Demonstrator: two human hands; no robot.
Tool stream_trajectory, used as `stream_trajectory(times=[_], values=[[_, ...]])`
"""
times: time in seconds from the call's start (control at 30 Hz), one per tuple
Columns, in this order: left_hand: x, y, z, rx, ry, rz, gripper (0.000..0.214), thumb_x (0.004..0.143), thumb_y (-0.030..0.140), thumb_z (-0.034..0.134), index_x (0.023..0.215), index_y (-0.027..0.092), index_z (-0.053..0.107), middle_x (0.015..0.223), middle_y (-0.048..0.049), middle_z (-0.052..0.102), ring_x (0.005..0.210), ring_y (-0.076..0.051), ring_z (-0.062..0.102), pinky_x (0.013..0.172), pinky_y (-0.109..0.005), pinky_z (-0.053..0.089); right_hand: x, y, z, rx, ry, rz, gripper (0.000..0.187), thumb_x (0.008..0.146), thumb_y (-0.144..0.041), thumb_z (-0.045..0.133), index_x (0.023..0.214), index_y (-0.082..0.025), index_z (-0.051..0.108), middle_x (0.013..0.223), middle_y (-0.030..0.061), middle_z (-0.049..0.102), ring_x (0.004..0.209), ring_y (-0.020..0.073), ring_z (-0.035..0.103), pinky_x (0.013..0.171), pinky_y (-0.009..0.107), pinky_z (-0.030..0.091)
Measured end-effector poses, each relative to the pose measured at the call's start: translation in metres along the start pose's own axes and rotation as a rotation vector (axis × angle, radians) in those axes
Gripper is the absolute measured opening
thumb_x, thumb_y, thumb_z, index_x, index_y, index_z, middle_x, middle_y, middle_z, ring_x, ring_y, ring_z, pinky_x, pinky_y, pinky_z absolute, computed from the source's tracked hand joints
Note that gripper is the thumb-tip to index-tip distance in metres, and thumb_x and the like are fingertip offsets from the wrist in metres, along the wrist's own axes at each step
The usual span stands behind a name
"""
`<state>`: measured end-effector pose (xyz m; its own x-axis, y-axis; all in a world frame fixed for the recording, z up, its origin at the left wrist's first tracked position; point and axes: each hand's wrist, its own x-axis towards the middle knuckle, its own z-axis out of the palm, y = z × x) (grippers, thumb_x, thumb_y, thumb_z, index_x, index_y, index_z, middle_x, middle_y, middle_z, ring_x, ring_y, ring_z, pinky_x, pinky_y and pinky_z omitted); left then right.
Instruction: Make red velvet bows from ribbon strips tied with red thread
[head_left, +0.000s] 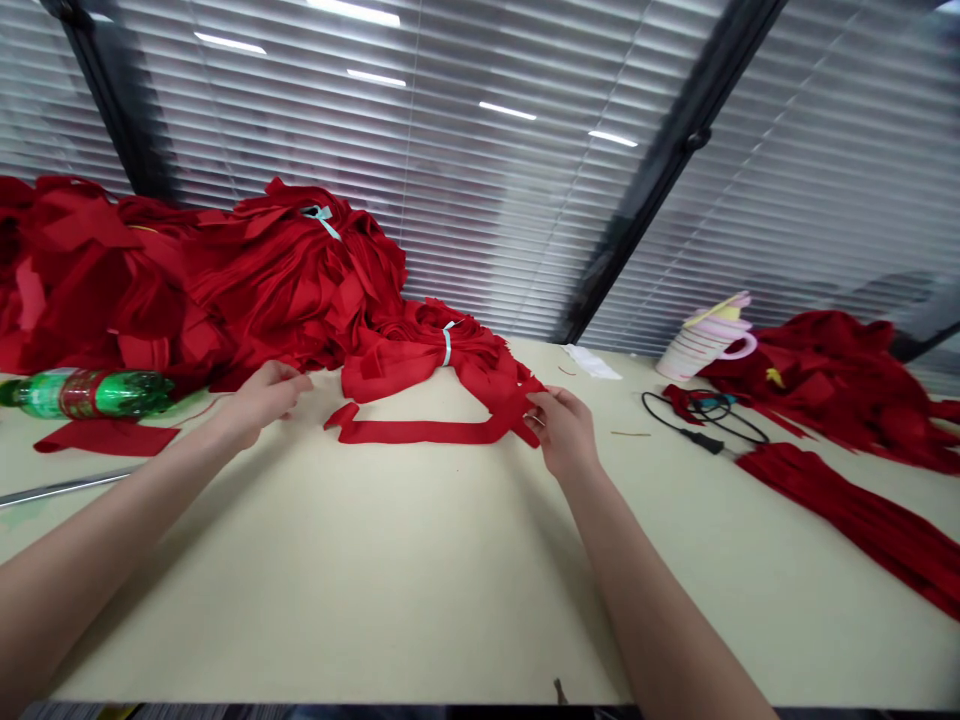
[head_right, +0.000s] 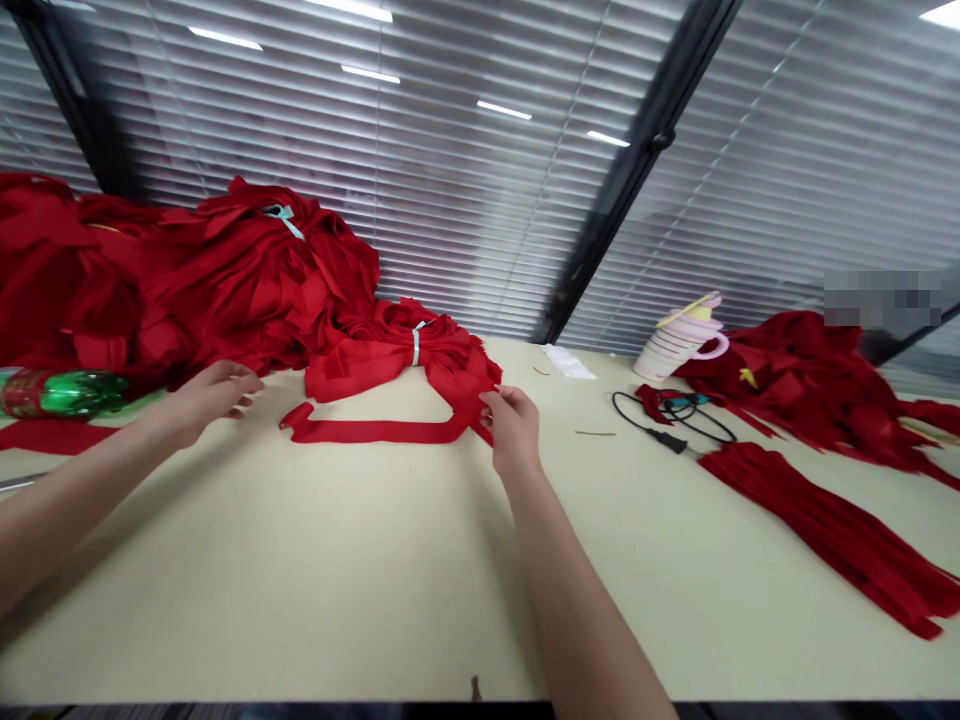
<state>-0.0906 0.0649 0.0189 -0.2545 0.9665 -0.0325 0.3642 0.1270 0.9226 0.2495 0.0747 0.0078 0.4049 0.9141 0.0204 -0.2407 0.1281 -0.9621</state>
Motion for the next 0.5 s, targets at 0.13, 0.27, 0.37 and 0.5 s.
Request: stream_trajectory(times=[0.13,0.27,0.37,0.5], values=[[-0.006,-0.007,0.013,0.304,-0.132,0.162,0.034,0.060,0.043,0.069,0.082,0.019,0.059,0.076,-0.0013,0.059,0.069,-0.020,0.056,0.059,-0.028,0.039,-0.005,-0.004,0.004,0.011,-0.041,-0.050,0.016,0.054,-0.014,0.067,0.056,-0.018,0.052,0.042,-0.0065,0.046,0.043,0.0069,0.043,0.041,0.017,0.037],[-0.006,-0.015,0.017,0.523,-0.187,0.287,0.027,0.060,0.044,0.063,0.072,0.020,0.060,0.072,-0.0035,0.056,0.074,-0.025,0.054,0.070,-0.032,0.038,-0.006,-0.004,0.004,0.062,-0.042,-0.083,0.019,0.055,-0.016,0.066,0.051,-0.018,0.047,0.042,-0.0063,0.046,0.043,0.0068,0.043,0.042,0.017,0.038],[-0.001,-0.018,0.012,0.624,-0.166,0.351,0.023,0.059,0.042,0.061,0.066,0.020,0.058,0.069,-0.0043,0.053,0.079,-0.027,0.052,0.073,-0.033,0.036,-0.001,-0.006,0.001,0.115,0.009,-0.077,0.010,0.057,-0.017,0.059,0.054,-0.018,0.049,0.050,-0.0041,0.055,0.044,0.0066,0.044,0.043,0.018,0.040],[0.006,-0.018,0.004,0.661,-0.145,0.360,0.019,0.058,0.037,0.062,0.053,0.019,0.056,0.061,-0.0009,0.053,0.066,-0.020,0.052,0.062,-0.028,0.036,0.007,-0.009,-0.005,0.142,0.040,-0.036,0.006,0.059,-0.020,0.052,0.056,-0.018,0.047,0.064,0.0002,0.065,0.038,0.0048,0.038,0.037,0.019,0.036]])
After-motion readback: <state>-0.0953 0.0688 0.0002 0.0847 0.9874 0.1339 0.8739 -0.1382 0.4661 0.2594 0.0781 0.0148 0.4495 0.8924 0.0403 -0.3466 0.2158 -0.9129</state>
